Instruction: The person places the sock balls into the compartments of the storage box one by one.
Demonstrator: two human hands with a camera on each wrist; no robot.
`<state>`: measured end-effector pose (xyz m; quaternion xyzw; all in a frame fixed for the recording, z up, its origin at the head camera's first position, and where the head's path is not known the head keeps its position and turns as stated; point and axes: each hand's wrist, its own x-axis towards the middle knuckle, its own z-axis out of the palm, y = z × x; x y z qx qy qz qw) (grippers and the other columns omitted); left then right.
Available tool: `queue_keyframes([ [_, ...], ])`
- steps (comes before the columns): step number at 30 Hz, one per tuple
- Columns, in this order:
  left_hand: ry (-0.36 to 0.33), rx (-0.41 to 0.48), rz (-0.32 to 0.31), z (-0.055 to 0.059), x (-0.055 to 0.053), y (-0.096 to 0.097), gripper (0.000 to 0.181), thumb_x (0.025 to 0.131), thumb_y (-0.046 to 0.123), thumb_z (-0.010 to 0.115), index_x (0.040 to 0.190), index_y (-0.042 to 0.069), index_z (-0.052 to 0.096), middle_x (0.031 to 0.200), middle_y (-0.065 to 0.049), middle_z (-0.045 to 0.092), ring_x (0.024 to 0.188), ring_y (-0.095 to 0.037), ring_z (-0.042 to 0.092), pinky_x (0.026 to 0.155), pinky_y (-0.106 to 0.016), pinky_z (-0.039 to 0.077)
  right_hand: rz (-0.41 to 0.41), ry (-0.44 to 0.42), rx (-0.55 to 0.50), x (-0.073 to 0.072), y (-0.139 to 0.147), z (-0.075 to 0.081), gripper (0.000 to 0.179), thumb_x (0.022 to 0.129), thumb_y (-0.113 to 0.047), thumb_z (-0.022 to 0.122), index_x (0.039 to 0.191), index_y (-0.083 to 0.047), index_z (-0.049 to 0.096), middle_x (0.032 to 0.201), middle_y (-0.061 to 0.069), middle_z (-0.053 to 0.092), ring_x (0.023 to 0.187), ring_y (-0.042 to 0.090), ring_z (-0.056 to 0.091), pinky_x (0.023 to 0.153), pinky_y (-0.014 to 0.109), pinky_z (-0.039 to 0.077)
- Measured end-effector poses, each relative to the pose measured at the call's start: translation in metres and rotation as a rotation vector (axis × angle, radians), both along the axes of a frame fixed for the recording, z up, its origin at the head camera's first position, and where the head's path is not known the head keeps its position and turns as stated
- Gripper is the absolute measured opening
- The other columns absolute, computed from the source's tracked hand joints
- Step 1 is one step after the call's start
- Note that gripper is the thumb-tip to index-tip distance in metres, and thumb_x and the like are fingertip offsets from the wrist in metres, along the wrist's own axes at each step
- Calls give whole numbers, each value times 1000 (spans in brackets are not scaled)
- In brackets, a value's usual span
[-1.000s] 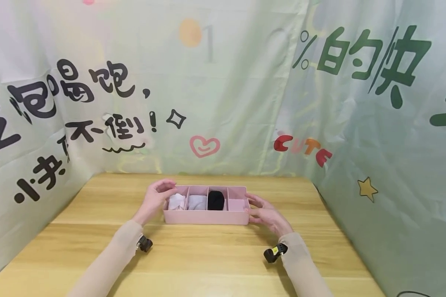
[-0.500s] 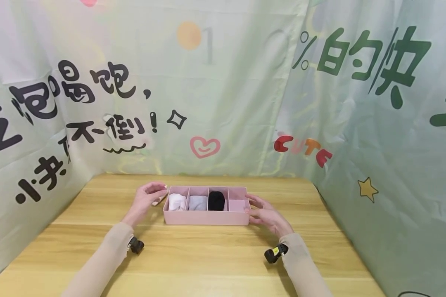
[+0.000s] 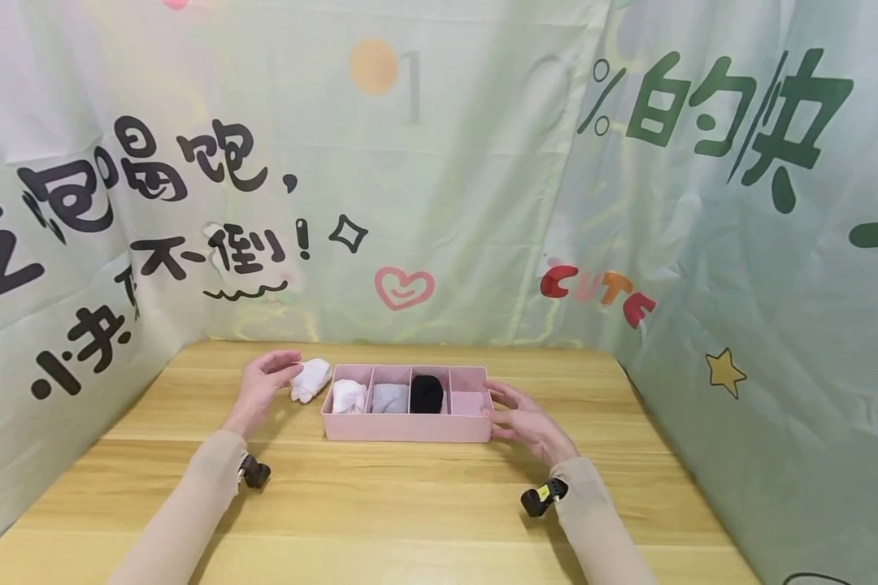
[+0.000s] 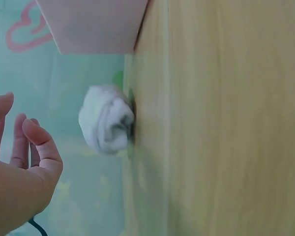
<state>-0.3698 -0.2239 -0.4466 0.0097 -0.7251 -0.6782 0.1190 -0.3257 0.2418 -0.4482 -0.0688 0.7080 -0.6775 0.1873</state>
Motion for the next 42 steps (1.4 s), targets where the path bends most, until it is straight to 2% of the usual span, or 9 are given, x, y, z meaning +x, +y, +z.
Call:
queue_keyframes([
  [4,-14,3,8,-2,-2,-6,41,86,4,72,125,-2,61,91,19,68,87,-2,64,72,-26,53,1,2,2,0,1,-1,71,96,-5,58,156,-10,22,162,22,10,140,38,33,103,44,48],
  [11,-70,-22,-9,-6,-8,-11,44,86,6,73,128,1,60,95,17,67,89,-1,62,79,-31,53,-4,-3,5,1,0,0,71,96,-6,60,156,-11,22,162,23,11,135,33,40,101,42,49],
  [16,-85,-76,20,-7,-13,-11,43,86,6,72,128,1,61,112,-2,68,98,-10,59,84,-31,53,-12,-3,12,2,-1,0,70,96,-6,60,156,-10,23,162,23,12,132,31,43,100,41,49],
  [20,-105,-93,19,-8,-17,-10,45,87,3,71,130,1,59,133,-20,57,116,-23,53,89,-25,50,-18,-2,14,2,-1,0,71,96,-7,61,156,-11,24,162,23,12,133,31,43,99,41,50],
  [24,-151,-120,-26,-10,-21,-11,49,86,2,70,134,2,57,143,-22,48,130,-33,44,100,-34,45,-7,-2,10,1,-1,0,71,96,-7,61,156,-11,23,162,23,12,132,30,43,100,41,50],
  [31,-235,-162,-170,-19,-31,-14,58,87,3,70,141,4,51,155,-20,35,142,-38,31,110,-46,38,2,-10,-2,2,-1,0,72,95,-6,61,156,-11,23,162,23,12,130,28,46,101,43,49],
  [36,-239,-154,-183,-21,-35,-13,58,86,0,68,141,5,51,157,-18,32,146,-38,24,118,-48,26,4,-10,-4,1,-1,0,72,96,-7,61,157,-12,23,162,22,11,134,32,41,102,43,48],
  [39,-240,-146,-209,-22,-38,-11,58,87,-2,66,142,5,49,157,-18,33,144,-37,29,115,-45,32,4,-6,-5,1,-1,0,71,96,-6,59,157,-12,22,162,22,11,136,34,38,101,42,48],
  [42,-249,-139,-244,-23,-40,-10,58,89,-2,63,144,6,48,155,-19,35,133,-32,41,99,-32,47,1,-3,-3,0,-1,0,71,96,-6,59,156,-12,22,162,22,11,136,35,38,101,42,49],
])
